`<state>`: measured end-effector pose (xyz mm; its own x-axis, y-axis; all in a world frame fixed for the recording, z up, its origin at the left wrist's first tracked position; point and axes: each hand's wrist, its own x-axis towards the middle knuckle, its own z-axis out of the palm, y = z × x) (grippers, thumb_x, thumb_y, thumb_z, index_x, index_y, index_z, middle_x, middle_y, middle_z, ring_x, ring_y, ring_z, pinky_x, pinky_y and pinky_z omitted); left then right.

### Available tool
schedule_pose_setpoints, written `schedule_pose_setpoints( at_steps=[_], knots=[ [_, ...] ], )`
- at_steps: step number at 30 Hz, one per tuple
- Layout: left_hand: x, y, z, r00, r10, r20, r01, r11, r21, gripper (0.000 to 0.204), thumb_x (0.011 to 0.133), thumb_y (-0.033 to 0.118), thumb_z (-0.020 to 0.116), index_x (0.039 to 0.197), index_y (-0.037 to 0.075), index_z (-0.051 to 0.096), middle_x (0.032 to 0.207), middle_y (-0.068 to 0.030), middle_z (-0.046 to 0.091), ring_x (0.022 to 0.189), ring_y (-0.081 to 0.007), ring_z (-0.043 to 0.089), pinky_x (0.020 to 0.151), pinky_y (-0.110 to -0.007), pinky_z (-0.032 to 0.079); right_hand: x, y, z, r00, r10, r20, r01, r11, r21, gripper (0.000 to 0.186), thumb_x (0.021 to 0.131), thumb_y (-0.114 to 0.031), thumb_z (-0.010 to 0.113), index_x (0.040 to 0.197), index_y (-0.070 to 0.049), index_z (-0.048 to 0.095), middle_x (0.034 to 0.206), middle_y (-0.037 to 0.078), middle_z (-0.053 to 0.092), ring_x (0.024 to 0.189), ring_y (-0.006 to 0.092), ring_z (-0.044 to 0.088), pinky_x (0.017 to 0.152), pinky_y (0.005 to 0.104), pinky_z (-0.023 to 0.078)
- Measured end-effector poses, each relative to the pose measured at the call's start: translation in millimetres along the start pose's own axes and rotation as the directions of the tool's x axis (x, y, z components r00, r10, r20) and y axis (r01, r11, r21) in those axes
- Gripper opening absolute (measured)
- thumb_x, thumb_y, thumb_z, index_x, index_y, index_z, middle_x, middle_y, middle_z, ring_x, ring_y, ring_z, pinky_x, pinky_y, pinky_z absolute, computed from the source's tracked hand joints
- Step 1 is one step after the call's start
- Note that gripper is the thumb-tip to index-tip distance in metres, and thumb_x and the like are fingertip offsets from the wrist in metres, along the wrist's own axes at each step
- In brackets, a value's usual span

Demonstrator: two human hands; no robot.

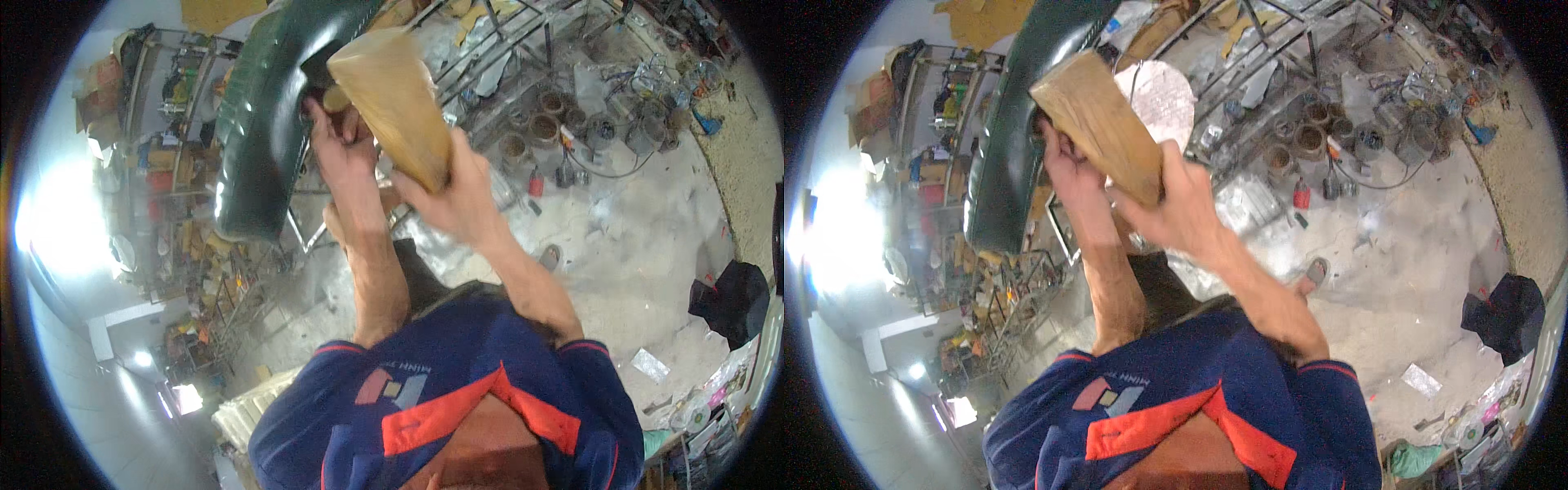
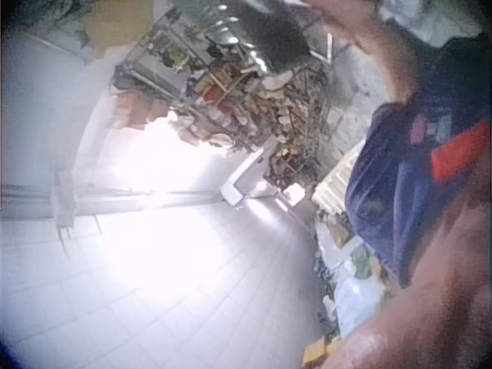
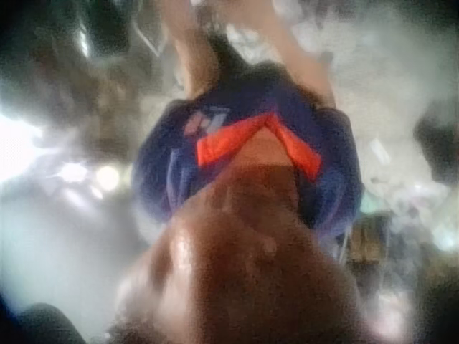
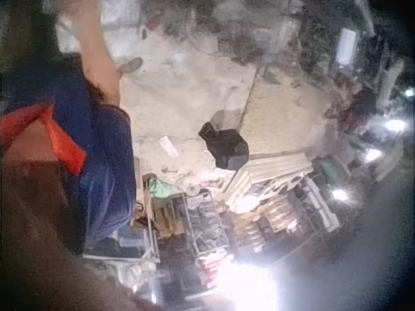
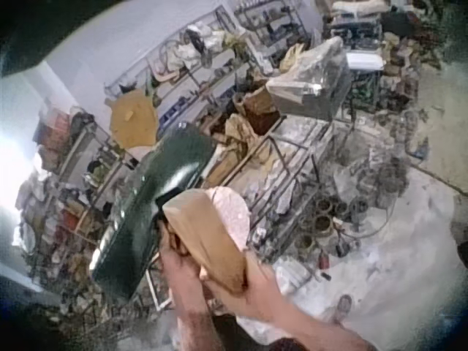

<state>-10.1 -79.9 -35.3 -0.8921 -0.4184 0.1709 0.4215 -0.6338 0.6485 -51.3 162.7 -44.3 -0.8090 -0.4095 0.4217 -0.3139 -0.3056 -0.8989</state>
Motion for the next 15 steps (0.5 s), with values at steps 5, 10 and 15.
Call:
schedule_pose_setpoints(
  at_steps=[5,10,15],
  knots=[
    [-27,-35,88,0.871,0.171,-0.46,-0.08,0.974,0.21,0.041,0.108,0.045,0.065,0.124,0.007,0.067,0.111,-0.0124,0.073,0.062,-0.0085,0.04,0.061,-0.024,0.035,-4,-7,-5,0.976,-0.122,-0.182,0.156,0.97,0.187,0.061,0.08,-0.023,0.094,0.117,0.005,0.054,0.091,0.019,0.074,0.081,0.0323,0.079,0.068,0.0412,0.06],
    [-38,-48,108,0.901,0.126,-0.415,-0.016,0.966,0.26,0.046,0.109,0.043,0.064,0.133,0.003,0.063,0.124,-0.0139,0.069,0.077,-0.012,0.048,0.069,-0.027,0.042,-9,-6,-12,0.995,0.004,-0.104,0.014,0.984,0.178,0.059,0.082,-0.022,0.093,0.117,0.004,0.053,0.091,0.02,0.074,0.081,0.0322,0.079,0.067,0.0412,0.06],
    [-40,-49,92,0.943,0.085,-0.323,-0.06,0.994,0.087,0.046,0.11,0.038,0.062,0.137,0.001,0.06,0.129,-0.0129,0.066,0.085,-0.0145,0.048,0.073,-0.028,0.044,-21,-3,-20,0.993,0.095,-0.07,-0.084,0.987,0.139,0.057,0.083,-0.023,0.093,0.113,0.003,0.052,0.09,0.021,0.074,0.081,0.0333,0.079,0.066,0.0413,0.06]
  ],
)
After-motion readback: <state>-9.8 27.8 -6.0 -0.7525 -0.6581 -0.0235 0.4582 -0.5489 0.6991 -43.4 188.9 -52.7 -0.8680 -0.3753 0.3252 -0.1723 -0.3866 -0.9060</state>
